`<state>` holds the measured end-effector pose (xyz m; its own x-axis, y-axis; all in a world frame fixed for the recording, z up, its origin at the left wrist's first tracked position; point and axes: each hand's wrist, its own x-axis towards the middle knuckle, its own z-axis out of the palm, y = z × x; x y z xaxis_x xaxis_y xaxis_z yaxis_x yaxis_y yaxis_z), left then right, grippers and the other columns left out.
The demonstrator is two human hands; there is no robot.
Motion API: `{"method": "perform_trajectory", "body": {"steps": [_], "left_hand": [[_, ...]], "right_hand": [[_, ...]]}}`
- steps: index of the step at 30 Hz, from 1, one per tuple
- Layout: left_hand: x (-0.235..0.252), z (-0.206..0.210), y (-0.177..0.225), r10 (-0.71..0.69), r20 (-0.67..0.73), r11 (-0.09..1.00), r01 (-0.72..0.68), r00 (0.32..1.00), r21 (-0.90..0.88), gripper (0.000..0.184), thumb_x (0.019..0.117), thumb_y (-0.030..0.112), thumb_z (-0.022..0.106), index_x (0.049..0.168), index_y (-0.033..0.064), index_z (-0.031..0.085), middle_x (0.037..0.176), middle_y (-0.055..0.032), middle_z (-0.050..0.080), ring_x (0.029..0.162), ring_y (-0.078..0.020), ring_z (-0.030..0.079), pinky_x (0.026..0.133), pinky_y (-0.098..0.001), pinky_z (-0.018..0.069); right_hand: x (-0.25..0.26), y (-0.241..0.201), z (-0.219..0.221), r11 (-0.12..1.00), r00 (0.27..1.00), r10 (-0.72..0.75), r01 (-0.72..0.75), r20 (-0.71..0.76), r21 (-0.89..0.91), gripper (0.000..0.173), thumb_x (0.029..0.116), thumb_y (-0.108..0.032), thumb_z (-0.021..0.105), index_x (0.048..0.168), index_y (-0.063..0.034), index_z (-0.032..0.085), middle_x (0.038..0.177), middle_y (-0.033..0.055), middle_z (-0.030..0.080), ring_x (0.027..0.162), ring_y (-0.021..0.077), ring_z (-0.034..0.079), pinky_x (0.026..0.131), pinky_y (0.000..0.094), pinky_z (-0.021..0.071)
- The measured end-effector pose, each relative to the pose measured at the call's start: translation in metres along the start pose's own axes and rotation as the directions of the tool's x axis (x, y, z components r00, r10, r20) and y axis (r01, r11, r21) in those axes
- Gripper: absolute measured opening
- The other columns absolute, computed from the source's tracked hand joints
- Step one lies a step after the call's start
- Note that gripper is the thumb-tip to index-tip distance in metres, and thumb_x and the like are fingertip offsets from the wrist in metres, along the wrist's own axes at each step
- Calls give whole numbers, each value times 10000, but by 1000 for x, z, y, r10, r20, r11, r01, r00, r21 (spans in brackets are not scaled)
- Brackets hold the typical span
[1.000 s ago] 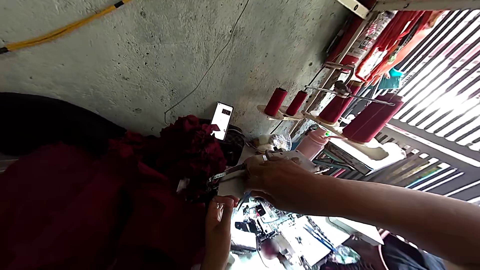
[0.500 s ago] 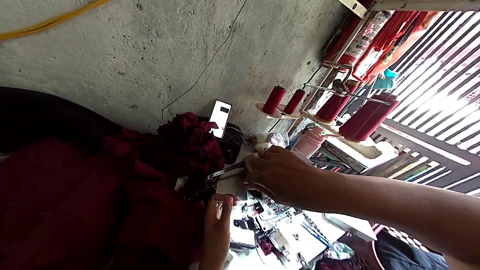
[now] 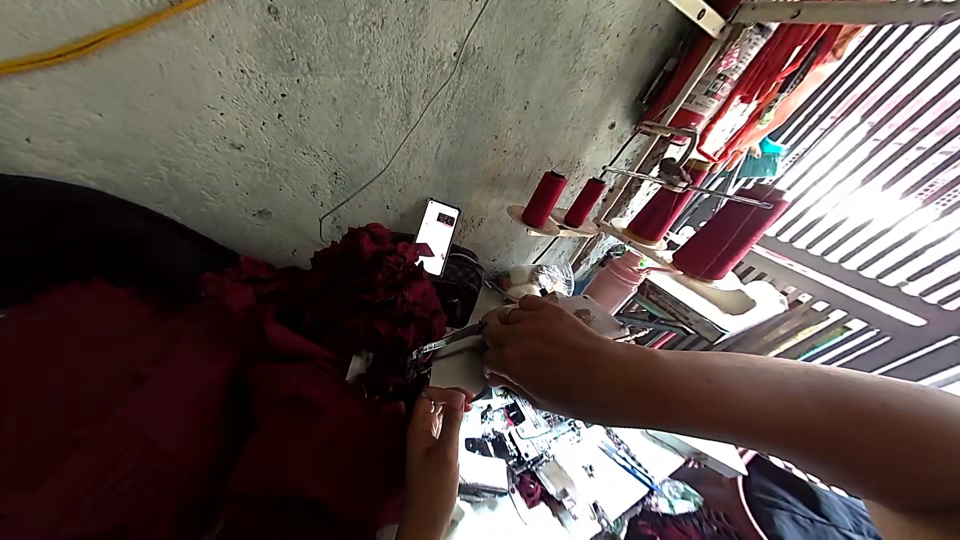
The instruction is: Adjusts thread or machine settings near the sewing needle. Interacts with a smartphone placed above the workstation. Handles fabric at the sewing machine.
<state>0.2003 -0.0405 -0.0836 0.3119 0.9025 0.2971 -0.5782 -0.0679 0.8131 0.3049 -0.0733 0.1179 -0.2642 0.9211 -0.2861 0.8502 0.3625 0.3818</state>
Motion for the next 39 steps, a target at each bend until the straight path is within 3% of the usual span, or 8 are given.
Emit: {"method": "perform_trajectory", "body": {"steps": [15,22,28,39], "left_hand": [[-1,1,0,17,19,997,-18,1000,72,125,996,37,468,1034,29,587,930,29,686,908,-27,685,891,-210,559],[-1,0,-1,24,18,997,-25,1000,75,116,1007,47,458,1047,25,564,932,33,677,905,-32,686,887,-224,568],[-1,1,0,15,19,997,-16,1000,79,107,1002,46,465,1047,32,562,927,32,678,899,-33,687,881,-221,568],[-1,0,-2,20,28,996,-22,999,86,109,994,35,465,1036,42,566,924,39,678,896,-38,689,877,-223,572]], "right_hand": [[-1,-1,0,1000,1000,-1,1,-18,-18,177,1005,-144,598,986,-10,712,968,168,653,930,331,639,768,470,445],[0,-2,-2,1000,1000,3,-3,20,-13,276,1042,-238,572,1081,1,703,1046,192,653,1008,366,627,813,498,444],[-1,0,0,1000,1000,0,0,9,-30,274,1038,-235,574,1024,13,688,1020,190,648,990,358,625,813,491,436],[-1,2,2,1000,1000,-2,2,-1,-11,265,1040,-220,569,1024,17,687,1027,192,651,1008,362,622,828,499,432]]}}
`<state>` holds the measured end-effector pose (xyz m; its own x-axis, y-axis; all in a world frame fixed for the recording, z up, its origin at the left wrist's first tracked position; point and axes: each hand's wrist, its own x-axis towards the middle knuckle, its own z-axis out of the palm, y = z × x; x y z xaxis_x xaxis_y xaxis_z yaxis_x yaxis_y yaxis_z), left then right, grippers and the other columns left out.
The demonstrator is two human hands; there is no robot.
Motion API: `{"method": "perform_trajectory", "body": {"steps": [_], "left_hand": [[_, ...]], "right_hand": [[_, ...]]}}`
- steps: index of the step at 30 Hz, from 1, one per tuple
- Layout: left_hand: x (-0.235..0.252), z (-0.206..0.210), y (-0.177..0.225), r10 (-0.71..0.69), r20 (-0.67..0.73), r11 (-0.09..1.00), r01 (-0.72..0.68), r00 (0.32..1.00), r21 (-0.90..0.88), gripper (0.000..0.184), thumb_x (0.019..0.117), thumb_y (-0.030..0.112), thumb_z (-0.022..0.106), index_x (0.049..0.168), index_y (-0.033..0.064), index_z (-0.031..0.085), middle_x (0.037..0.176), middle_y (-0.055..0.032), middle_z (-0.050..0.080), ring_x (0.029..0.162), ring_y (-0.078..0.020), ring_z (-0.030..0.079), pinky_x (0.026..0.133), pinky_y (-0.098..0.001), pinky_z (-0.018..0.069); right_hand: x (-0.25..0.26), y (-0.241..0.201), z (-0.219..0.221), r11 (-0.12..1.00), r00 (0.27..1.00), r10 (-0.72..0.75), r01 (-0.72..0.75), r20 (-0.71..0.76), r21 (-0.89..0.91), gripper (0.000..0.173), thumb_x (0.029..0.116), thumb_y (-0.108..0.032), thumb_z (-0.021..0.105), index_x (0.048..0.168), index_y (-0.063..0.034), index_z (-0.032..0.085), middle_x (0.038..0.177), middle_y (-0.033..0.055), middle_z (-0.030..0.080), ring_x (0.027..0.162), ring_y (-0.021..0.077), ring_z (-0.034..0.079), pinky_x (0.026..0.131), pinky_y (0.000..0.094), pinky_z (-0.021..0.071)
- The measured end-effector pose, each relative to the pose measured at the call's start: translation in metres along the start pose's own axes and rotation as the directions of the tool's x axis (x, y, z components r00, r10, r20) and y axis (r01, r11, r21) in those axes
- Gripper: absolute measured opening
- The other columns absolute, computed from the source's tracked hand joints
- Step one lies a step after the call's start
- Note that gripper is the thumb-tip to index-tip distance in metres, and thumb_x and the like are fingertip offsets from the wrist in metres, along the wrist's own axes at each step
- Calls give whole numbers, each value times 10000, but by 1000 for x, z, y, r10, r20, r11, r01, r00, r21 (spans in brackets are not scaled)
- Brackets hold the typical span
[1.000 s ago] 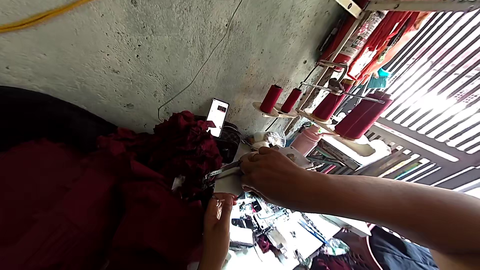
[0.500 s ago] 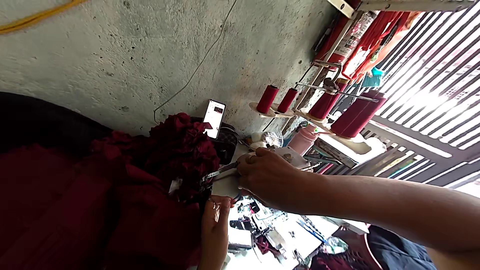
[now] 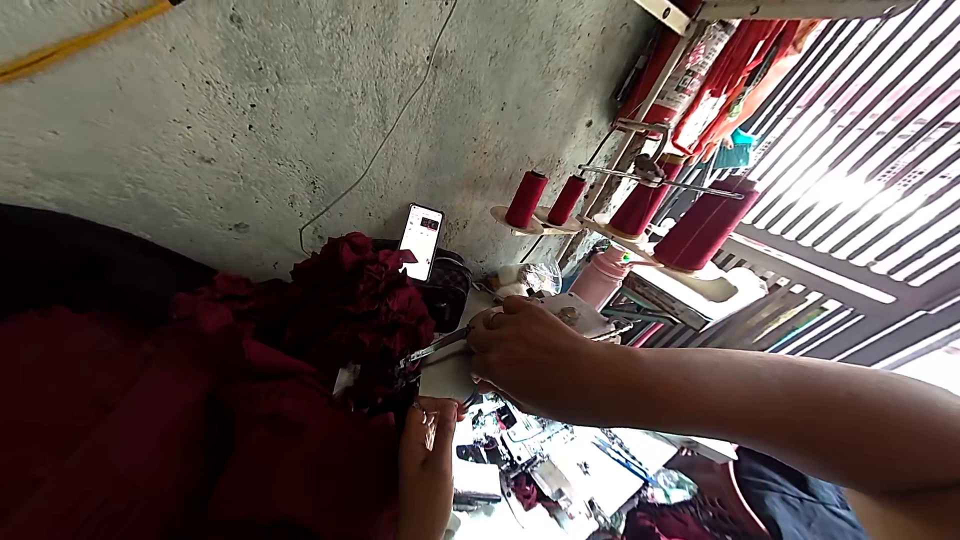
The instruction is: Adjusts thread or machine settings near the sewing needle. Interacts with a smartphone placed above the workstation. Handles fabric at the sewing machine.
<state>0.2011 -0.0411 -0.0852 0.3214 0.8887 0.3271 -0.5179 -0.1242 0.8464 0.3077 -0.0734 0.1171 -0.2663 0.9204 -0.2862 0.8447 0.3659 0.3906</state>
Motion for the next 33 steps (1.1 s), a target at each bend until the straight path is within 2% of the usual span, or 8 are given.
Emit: {"method": "perform_trajectory", "body": {"steps": [14,19,23,25,28,31,32,33], "left_hand": [[0,0,1,-5,11,1000,5,1000,-23,122,998,20,445,1030,56,557,922,49,674,896,-38,684,885,-241,573],[0,-2,0,4,25,999,-3,1000,-32,141,1001,14,439,1028,80,560,916,63,684,898,-39,687,889,-239,569],[0,-4,0,-4,38,1000,5,999,-25,170,1012,5,424,1022,105,561,919,76,698,914,-33,689,899,-241,564],[0,-4,0,-10,49,1000,11,999,-22,176,1013,3,418,1024,116,553,922,82,697,916,-32,691,898,-241,566],[0,-5,0,-14,62,999,16,998,-29,187,1020,5,416,1028,128,556,929,84,704,926,-36,693,905,-249,566],[0,-5,0,-14,67,999,17,998,-41,205,1015,-8,410,1024,133,558,925,83,705,929,-37,691,910,-254,562],[0,-5,0,-15,71,999,18,997,-43,204,1018,-7,410,1023,134,557,925,85,706,927,-35,690,913,-253,561],[-1,-6,0,-15,77,999,18,997,-44,200,1024,-3,412,1025,136,556,927,87,707,928,-32,690,916,-252,560]], "right_hand": [[-6,2,-3,999,998,21,-24,59,49,290,1045,-250,572,1075,19,678,1083,208,642,1039,381,614,851,523,429],[-12,3,4,999,1000,29,-29,2,45,302,1037,-258,580,1029,29,676,1018,202,645,961,375,624,826,516,436],[-22,7,6,996,998,59,-57,-21,71,306,1039,-279,575,1034,5,687,997,185,650,973,374,629,820,520,442],[-29,11,7,993,993,86,-80,-79,85,313,1044,-299,570,1041,-13,697,974,171,652,954,362,635,806,512,446],[-38,19,16,990,955,132,-113,-265,85,295,1032,-311,580,1007,-51,716,914,138,669,889,336,664,737,486,479],[-44,31,18,964,919,199,-121,-340,237,308,1057,-308,521,1071,-59,701,940,134,663,889,323,678,714,481,529],[-47,36,15,923,918,230,-100,-322,372,345,1066,-342,514,1119,-50,690,972,132,651,898,297,667,730,468,527],[-49,41,12,851,912,261,-62,-317,521,376,1052,-397,544,1138,-61,687,975,97,647,875,222,646,739,406,520]]}}
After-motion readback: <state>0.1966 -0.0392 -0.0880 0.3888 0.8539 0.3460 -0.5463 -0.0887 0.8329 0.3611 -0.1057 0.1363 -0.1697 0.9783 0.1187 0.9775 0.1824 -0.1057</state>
